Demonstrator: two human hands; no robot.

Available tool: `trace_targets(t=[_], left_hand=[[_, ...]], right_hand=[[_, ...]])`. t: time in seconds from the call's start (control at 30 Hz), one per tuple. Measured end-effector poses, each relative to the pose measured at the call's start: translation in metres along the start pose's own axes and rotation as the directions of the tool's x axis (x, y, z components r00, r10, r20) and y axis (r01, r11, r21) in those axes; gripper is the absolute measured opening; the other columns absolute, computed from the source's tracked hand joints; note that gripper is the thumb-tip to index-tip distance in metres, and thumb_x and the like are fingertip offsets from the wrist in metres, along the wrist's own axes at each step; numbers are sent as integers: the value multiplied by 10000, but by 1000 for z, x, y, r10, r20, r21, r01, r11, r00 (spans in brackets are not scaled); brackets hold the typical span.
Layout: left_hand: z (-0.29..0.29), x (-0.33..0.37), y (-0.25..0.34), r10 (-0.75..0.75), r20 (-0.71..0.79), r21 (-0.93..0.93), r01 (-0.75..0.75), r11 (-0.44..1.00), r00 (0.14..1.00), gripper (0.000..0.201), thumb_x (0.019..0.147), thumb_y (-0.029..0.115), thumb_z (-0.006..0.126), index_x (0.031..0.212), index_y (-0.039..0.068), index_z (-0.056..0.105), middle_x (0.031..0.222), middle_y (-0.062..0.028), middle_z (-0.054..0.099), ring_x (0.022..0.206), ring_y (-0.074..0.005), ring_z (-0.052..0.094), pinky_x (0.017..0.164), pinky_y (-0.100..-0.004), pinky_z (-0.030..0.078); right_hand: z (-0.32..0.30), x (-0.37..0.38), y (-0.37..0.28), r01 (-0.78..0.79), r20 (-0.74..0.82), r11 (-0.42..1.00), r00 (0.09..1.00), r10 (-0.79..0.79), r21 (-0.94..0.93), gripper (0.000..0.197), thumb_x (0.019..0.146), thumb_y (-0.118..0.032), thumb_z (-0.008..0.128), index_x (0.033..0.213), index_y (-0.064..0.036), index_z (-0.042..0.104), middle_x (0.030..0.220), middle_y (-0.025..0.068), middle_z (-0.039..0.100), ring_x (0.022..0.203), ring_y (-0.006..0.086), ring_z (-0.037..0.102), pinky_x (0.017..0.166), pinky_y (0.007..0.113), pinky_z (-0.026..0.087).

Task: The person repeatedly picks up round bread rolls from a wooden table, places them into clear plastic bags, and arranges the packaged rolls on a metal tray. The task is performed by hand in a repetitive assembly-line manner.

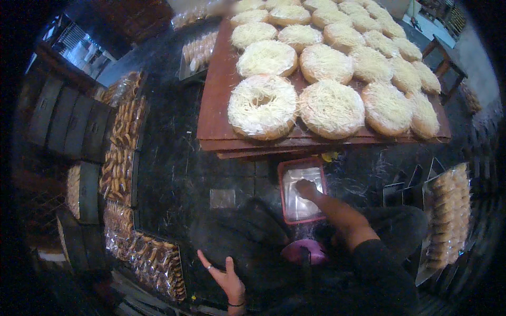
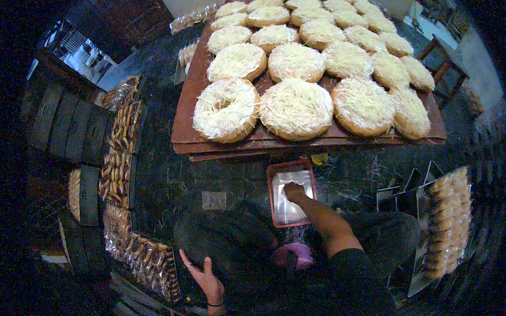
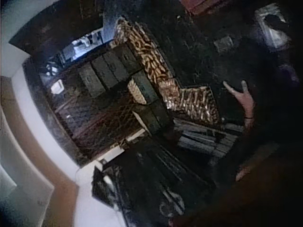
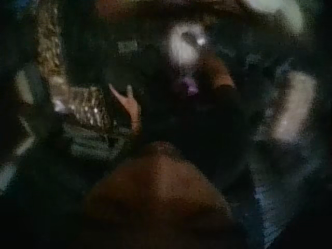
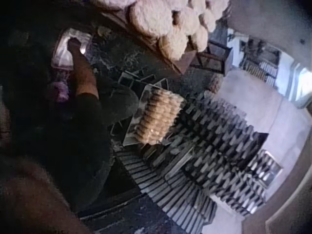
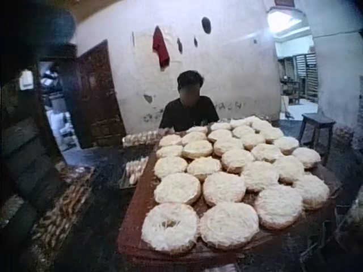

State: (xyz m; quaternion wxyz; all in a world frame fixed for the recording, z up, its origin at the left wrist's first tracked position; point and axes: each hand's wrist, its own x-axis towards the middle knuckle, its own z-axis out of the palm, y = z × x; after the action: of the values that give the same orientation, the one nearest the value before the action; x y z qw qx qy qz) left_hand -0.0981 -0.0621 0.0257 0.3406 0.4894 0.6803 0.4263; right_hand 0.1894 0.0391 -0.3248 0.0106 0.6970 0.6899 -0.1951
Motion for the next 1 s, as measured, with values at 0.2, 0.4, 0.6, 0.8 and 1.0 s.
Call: trace_targets(t=[0.2,0.4,0.6,0.8,1.0], left_hand=[[86,-16,31,278,784,-400,109,910,555,372,852,155,518,1182,-10,475,1187,-152,523,1153,-294,459,991,-398,336],[168,23,-44,310,936,-141,984,-113,170,444,897,315,399,1223,18,448,1244,-145,482,1153,-332,454,976,-509,343],[152,45,70,340,941,-145,895,422,-8,619,857,295,522,1385,111,254,1411,-193,272,1276,-395,297,918,-597,365],[150,32,109,395,915,-232,701,675,-78,738,818,131,609,1413,161,173,1451,-156,181,1307,-355,264,970,-527,360],[142,9,88,613,784,-447,771,453,94,948,683,325,739,1422,215,155,1472,-161,95,1326,-377,194,1017,-535,283]], right_hand=[[-115,-12,8,284,235,914,904,-356,289,353,709,-136,571,1052,-103,647,875,193,633,897,325,602,796,402,483],[-315,-176,-59,666,-32,727,740,-671,167,357,729,-156,575,1075,-74,603,1157,215,534,1107,359,501,908,448,419],[-330,-266,-51,751,-177,657,656,-733,66,483,772,-221,581,1188,5,483,1380,228,283,1185,397,417,965,460,382],[-317,-277,-66,651,-317,739,674,-668,-172,539,746,-202,667,1204,-3,466,1286,245,401,1174,359,435,926,413,427],[-329,-263,-92,558,-703,685,705,-92,469,628,652,-343,781,1158,-51,550,1410,250,225,1179,341,433,944,419,402]])
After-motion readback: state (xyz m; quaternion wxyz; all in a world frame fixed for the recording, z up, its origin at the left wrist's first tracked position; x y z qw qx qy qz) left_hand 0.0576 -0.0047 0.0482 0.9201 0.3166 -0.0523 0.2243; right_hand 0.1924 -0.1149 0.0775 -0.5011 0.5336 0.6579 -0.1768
